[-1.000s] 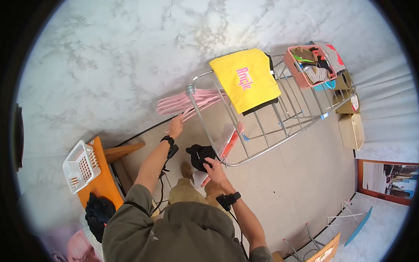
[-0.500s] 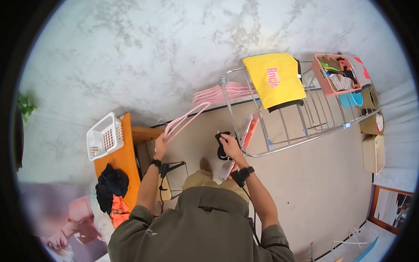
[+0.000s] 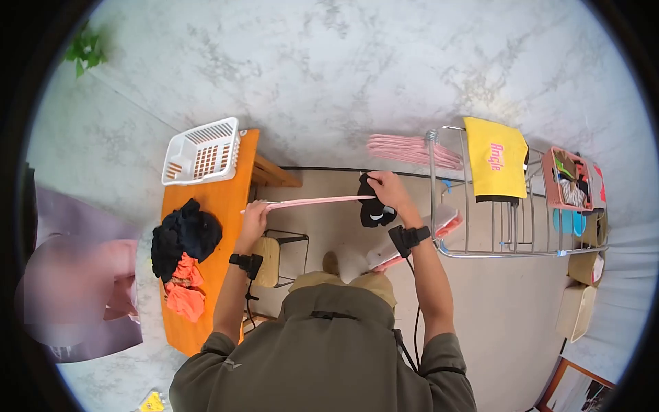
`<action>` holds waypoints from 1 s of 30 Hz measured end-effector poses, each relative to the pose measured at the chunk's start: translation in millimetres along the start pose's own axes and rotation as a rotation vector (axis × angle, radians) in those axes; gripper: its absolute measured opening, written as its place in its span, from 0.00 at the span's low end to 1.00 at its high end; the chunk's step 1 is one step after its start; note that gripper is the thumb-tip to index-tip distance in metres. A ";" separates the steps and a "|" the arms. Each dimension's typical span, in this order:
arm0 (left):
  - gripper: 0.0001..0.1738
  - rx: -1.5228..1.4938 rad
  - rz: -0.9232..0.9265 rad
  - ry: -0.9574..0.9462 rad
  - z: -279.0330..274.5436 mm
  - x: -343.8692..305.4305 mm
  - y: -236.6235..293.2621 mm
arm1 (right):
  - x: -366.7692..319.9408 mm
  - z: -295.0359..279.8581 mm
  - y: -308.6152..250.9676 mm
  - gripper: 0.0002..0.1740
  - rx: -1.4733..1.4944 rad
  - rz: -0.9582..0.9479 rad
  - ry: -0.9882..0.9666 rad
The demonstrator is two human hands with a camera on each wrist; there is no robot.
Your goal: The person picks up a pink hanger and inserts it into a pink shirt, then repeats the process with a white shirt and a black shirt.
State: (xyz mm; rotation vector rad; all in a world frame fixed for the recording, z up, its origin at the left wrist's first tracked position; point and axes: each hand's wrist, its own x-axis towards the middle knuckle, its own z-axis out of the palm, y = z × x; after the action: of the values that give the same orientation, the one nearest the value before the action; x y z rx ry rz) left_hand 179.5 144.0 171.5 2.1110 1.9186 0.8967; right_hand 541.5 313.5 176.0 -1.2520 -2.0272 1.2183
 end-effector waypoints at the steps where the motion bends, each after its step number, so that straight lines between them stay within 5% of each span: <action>1: 0.03 0.013 0.005 0.020 -3.5 0.8 -4.1 | 4.7 5.3 -6.1 0.14 -0.097 -0.061 0.045; 6: 0.03 -0.024 0.012 0.081 -12.8 -2.5 -28.1 | 10.0 16.1 -66.5 0.13 -0.353 -0.010 0.104; 15: 0.05 -0.107 -0.036 -0.003 -26.5 -15.5 -40.8 | 20.7 61.6 -97.1 0.11 -0.325 -0.125 0.305; 30: 0.03 -0.037 -0.126 -0.158 -37.9 -10.9 15.2 | 17.8 105.6 -143.1 0.11 0.022 -0.275 0.071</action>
State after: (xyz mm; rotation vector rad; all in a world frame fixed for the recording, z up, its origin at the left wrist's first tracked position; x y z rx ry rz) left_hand 172.9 120.6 206.1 1.9520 1.9138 0.7125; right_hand 387.7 254.7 245.4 -0.9531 -2.0473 1.0477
